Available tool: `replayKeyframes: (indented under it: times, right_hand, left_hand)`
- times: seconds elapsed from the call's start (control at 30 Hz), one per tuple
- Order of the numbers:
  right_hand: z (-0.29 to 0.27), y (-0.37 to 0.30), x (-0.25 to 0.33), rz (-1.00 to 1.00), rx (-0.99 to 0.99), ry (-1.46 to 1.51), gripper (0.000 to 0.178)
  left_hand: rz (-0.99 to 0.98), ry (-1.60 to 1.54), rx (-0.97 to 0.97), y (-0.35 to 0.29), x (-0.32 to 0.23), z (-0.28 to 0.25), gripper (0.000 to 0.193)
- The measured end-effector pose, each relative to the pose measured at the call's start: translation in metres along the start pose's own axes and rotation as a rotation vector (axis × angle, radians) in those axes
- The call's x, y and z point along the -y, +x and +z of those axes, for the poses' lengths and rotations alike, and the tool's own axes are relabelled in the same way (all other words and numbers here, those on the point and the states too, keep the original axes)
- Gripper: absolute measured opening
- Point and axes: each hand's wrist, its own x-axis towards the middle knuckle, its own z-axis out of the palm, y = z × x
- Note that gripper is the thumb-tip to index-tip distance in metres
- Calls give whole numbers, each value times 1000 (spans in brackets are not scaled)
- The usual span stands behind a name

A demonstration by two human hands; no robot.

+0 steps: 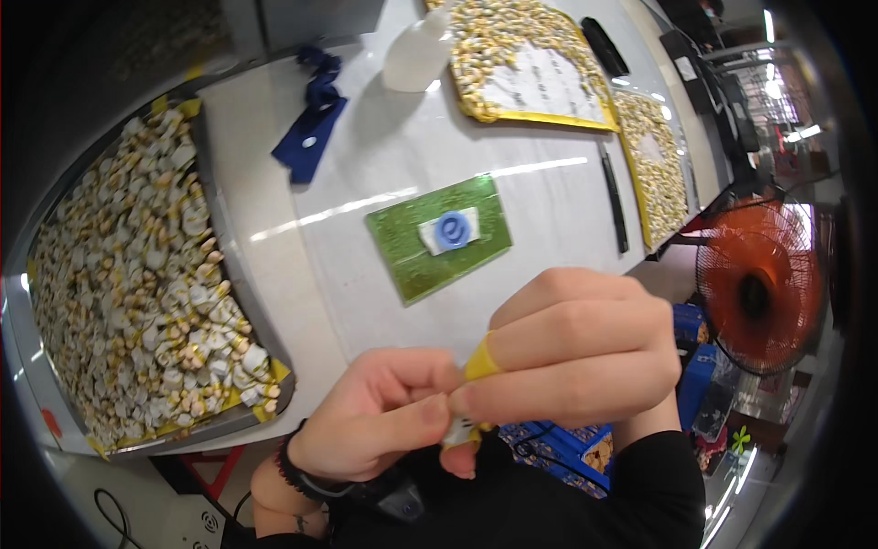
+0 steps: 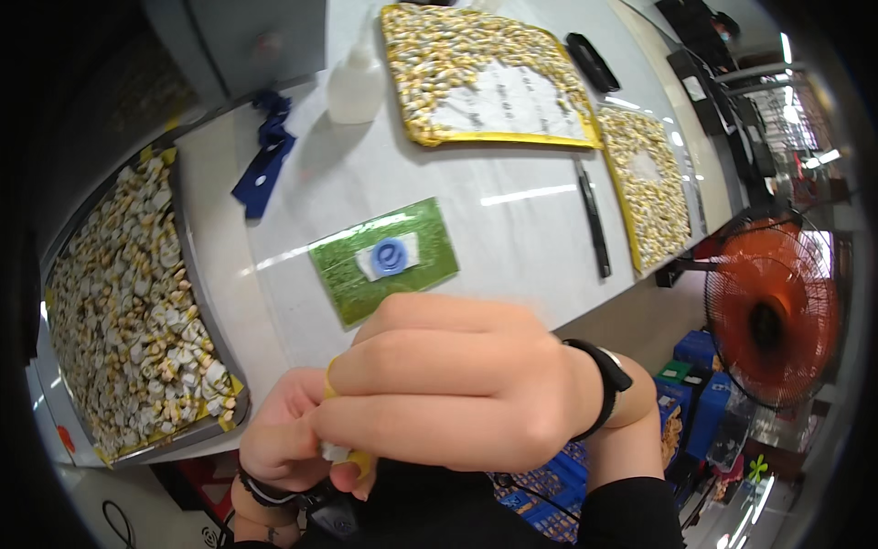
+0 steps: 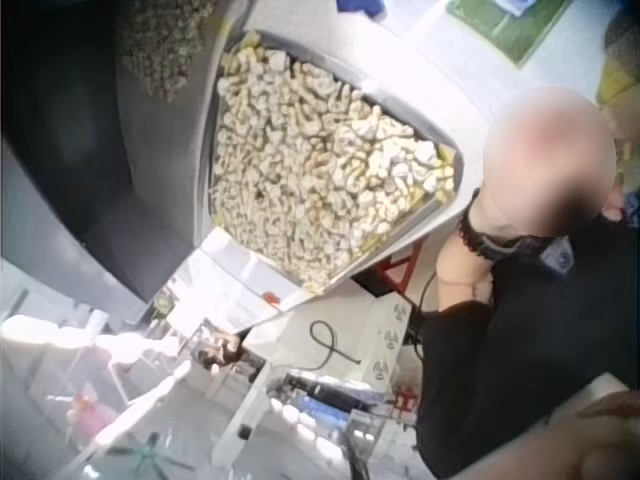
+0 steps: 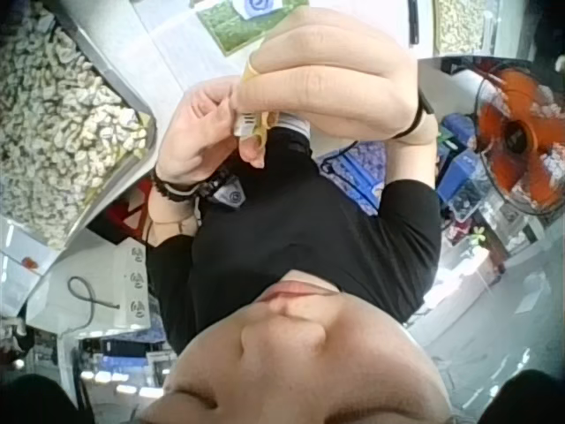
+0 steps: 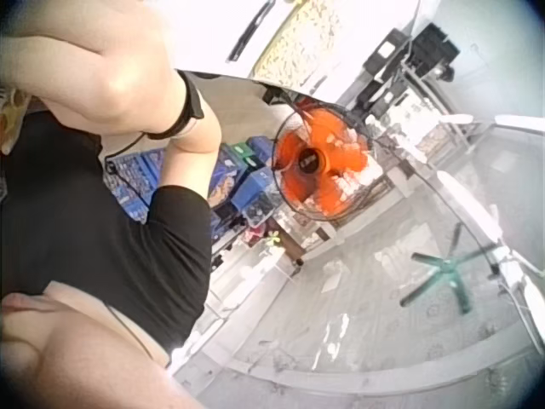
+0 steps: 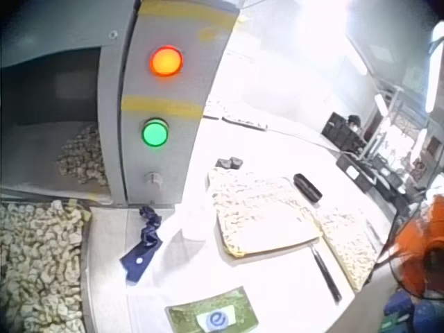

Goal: The person repeatedly picks up small, white, spiral-shaped objects from a tray and applies a yellow substance to them using a yellow tool. The person then places the treated objects onto a tray lined with paper. The process is repeated continuously throughout the video.

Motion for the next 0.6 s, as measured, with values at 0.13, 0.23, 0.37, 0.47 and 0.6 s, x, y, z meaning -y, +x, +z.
replayKeyframes:
  times: [0.13, 0.23, 0.37, 0.47, 0.6]
  right_hand:
    - [-24, -16, 11, 145, 1, -86, 19]
    - [-62, -57, 1, 411, -381, -382, 31]
    - [-102, -108, -52, 787, -211, -950, 35]
    - [-98, -132, -65, 859, -128, -890, 34]
    - [-91, -135, -64, 780, -240, -879, 20]
  left_hand:
    - [30, 184, -93, -9, -5, 6, 27]
    - [181, 291, -136, -17, -2, 4, 30]
    - [337, 382, -294, -22, 0, 2, 42]
    - [380, 511, -300, -18, -2, 4, 41]
    - [380, 386, -310, -23, 2, 0, 43]
